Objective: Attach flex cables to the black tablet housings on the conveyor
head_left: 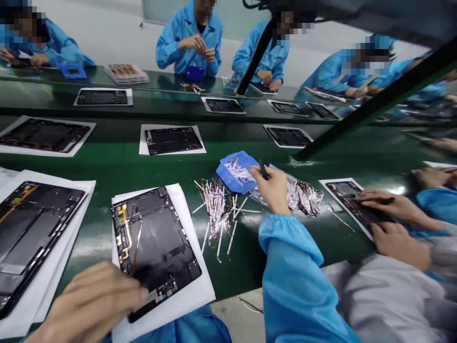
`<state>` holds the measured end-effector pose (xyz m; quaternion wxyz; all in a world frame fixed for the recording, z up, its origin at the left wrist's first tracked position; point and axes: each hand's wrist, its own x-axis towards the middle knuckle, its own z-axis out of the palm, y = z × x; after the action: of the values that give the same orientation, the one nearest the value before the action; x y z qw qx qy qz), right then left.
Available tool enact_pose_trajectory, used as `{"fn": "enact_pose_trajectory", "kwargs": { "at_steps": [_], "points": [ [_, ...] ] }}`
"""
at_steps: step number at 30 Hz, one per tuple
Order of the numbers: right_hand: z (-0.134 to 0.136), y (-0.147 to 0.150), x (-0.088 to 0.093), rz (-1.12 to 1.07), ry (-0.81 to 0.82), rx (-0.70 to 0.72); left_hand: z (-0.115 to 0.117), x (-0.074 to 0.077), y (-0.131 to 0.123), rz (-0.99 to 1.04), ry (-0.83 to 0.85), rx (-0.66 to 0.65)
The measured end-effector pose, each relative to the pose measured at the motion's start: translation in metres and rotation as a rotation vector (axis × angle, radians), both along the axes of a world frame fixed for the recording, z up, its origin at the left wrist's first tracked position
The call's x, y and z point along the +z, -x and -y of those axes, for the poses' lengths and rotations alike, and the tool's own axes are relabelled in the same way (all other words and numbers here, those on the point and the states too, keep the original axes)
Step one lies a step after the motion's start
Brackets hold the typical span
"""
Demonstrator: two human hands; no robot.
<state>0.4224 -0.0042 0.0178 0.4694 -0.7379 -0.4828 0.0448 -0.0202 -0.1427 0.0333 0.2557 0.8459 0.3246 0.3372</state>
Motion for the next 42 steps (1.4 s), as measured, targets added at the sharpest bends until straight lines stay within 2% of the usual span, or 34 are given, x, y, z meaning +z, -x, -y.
{"fn": "enact_pose_trajectory", "kwargs": {
  "at_steps": [2,3,5,7,9,10,12,13,16,19,23,42],
  "points": [
    [0.010,0.009,0.003,0.019,0.024,-0.010,-0.026,0.008,-0.005,0.059,-0.045,0.080],
    [0.021,0.020,0.006,0.037,0.023,-0.013,-0.038,0.009,-0.008,0.098,-0.053,0.132],
    [0.050,0.052,0.011,0.081,0.002,0.024,-0.058,0.004,-0.015,0.113,-0.030,0.154],
    [0.085,0.092,0.009,0.210,-0.029,0.215,-0.074,-0.006,-0.022,0.087,0.019,0.187],
    [0.117,0.133,-0.002,0.224,-0.020,0.575,-0.088,-0.016,-0.026,0.058,0.086,0.206],
    [0.129,0.150,-0.010,0.219,-0.009,0.671,-0.094,-0.021,-0.028,0.039,0.114,0.211],
    [0.144,0.175,-0.028,0.215,0.053,0.750,-0.104,-0.029,-0.031,0.000,0.151,0.218],
    [0.147,0.182,-0.037,0.219,0.069,0.743,-0.108,-0.032,-0.032,-0.019,0.163,0.220],
    [0.146,0.187,-0.055,0.226,0.082,0.667,-0.116,-0.039,-0.034,-0.069,0.194,0.211],
    [0.144,0.183,-0.060,0.192,0.134,0.635,-0.119,-0.045,-0.034,-0.115,0.231,0.190],
    [0.145,0.183,-0.059,0.146,0.199,0.627,-0.119,-0.050,-0.034,-0.157,0.253,0.197],
    [0.141,0.186,-0.054,0.162,0.202,0.625,-0.117,-0.055,-0.035,-0.209,0.189,0.202]
  ]
}}
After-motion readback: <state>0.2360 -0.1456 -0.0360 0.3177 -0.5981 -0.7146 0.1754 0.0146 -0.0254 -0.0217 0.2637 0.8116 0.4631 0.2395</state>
